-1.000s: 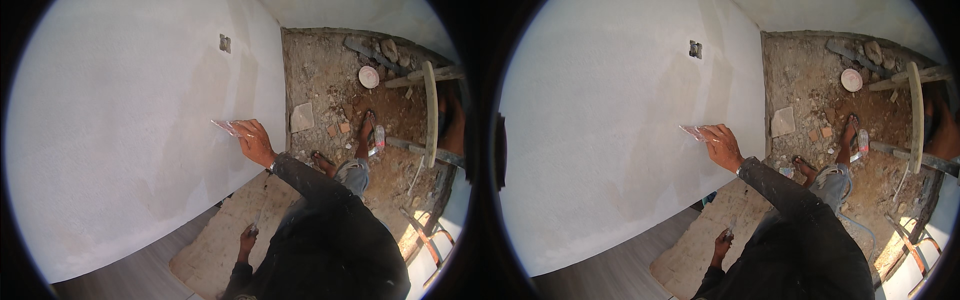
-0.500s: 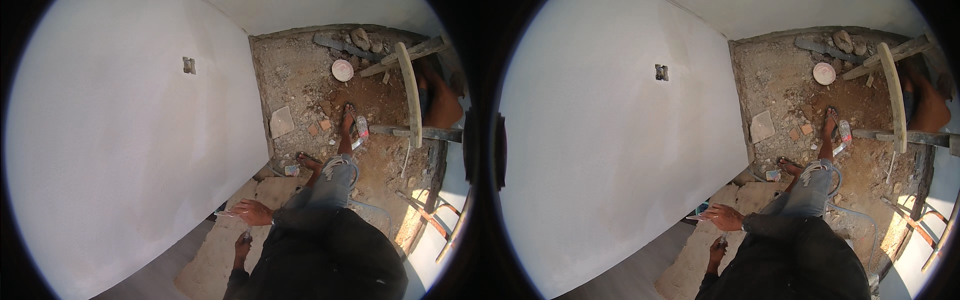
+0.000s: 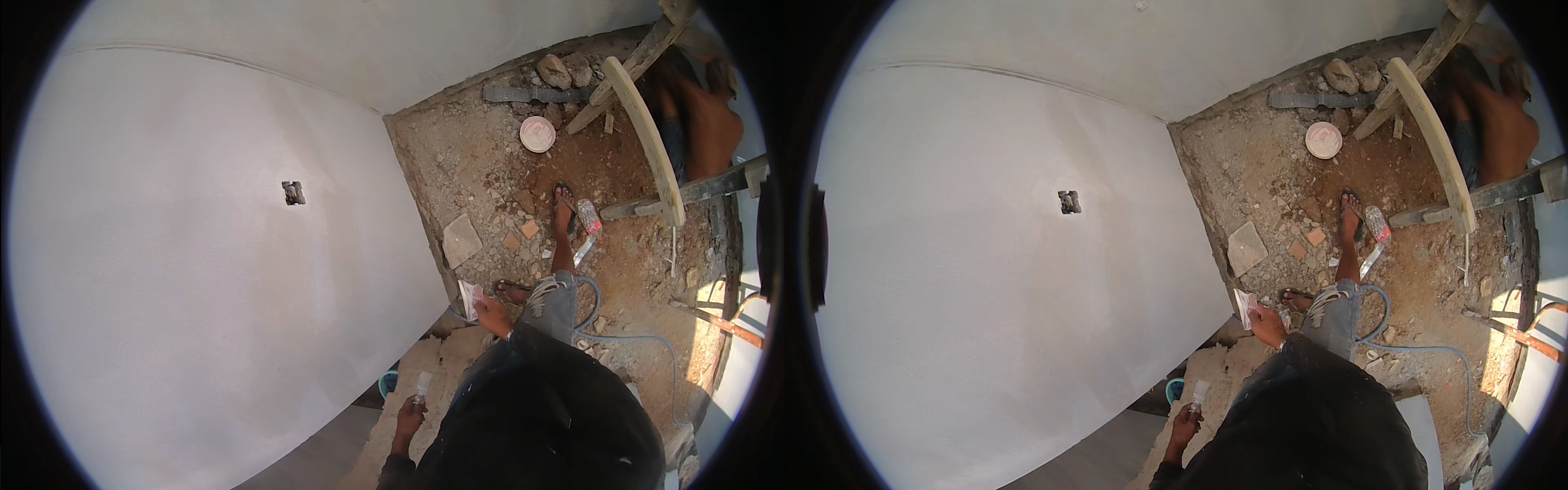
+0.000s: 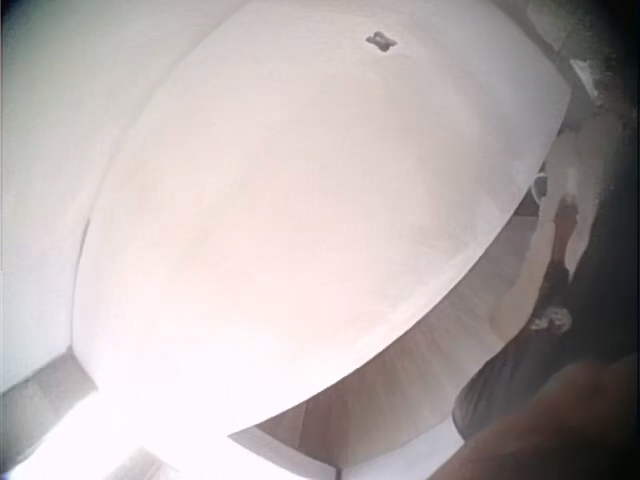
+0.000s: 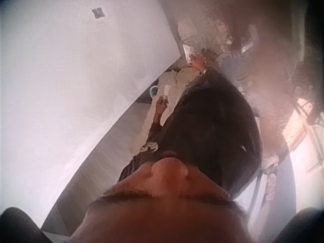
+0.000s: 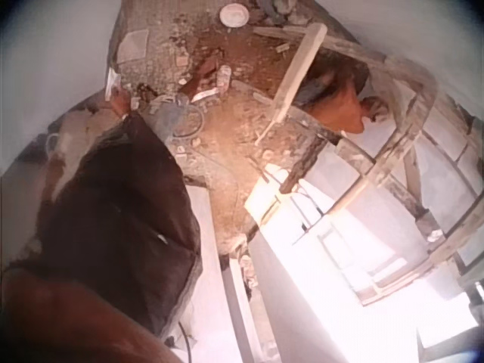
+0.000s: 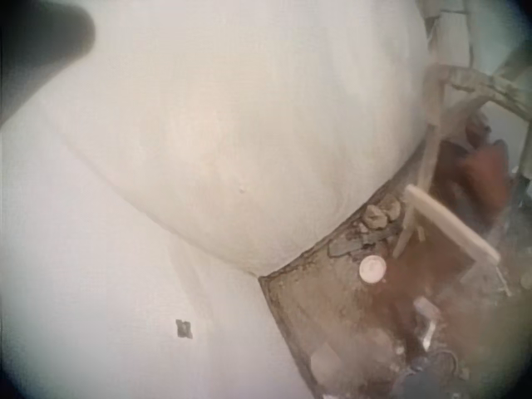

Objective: The person applies white plaster to a gray wall using two putty knives, scraping and smoothing the material across the surface and around an electrical box opening.

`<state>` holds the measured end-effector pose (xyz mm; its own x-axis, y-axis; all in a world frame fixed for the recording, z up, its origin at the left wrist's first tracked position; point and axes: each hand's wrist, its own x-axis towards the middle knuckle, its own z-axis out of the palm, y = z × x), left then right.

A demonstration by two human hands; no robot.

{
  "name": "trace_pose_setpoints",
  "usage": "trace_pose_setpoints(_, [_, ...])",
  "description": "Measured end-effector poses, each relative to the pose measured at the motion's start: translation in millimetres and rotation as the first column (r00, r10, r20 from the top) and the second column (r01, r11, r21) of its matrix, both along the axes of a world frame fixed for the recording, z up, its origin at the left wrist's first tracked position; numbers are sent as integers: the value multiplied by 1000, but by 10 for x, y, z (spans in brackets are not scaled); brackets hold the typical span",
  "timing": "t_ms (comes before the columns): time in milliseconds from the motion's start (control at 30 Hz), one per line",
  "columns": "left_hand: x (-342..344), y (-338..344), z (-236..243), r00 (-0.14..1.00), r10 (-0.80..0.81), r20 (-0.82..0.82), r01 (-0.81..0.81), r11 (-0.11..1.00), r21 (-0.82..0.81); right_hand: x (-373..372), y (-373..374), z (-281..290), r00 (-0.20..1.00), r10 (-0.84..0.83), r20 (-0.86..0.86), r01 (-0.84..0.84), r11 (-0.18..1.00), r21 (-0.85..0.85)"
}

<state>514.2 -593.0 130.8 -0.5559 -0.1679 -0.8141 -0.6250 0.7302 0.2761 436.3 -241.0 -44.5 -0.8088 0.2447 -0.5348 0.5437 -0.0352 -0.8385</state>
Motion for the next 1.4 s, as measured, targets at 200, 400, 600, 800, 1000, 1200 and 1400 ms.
trace_pose_setpoints(200, [-536, 439, 38, 995, -96, 7, 95, 995, 33, -189, 378, 17, 992, -101, -79, 100, 995, -23])
trace_pose_setpoints(400, [-754, 611, -37, 983, -171, 69, 174, 984, -30, -402, 791, 261, 985, -169, 44, 167, 985, 51])
trace_pose_setpoints(600, [-740, 640, -76, 867, -475, -148, 437, 870, -229, -626, 1126, 274, 978, -206, 24, 207, 970, -125])
trace_pose_setpoints(800, [-1218, 1623, 95, 843, -269, -465, 235, 963, -132, -992, 1931, 317, 984, -136, -113, 140, 990, 27])
trace_pose_setpoints(1000, [-2333, 2235, 1111, 702, -330, -631, 76, 915, -395, -1676, 2681, 715, 998, -30, -61, 30, 1000, 1])
trace_pose_setpoints(1200, [-3609, 2622, 3456, -5, -464, -886, 17, 885, -464, -2194, 3375, 493, 984, 74, -165, -25, 960, 280])
trace_pose_setpoints(1400, [-4113, 2229, 4796, -328, -652, -683, -176, 753, -634, -2774, 3922, 1040, 957, 273, -101, -216, 898, 383])
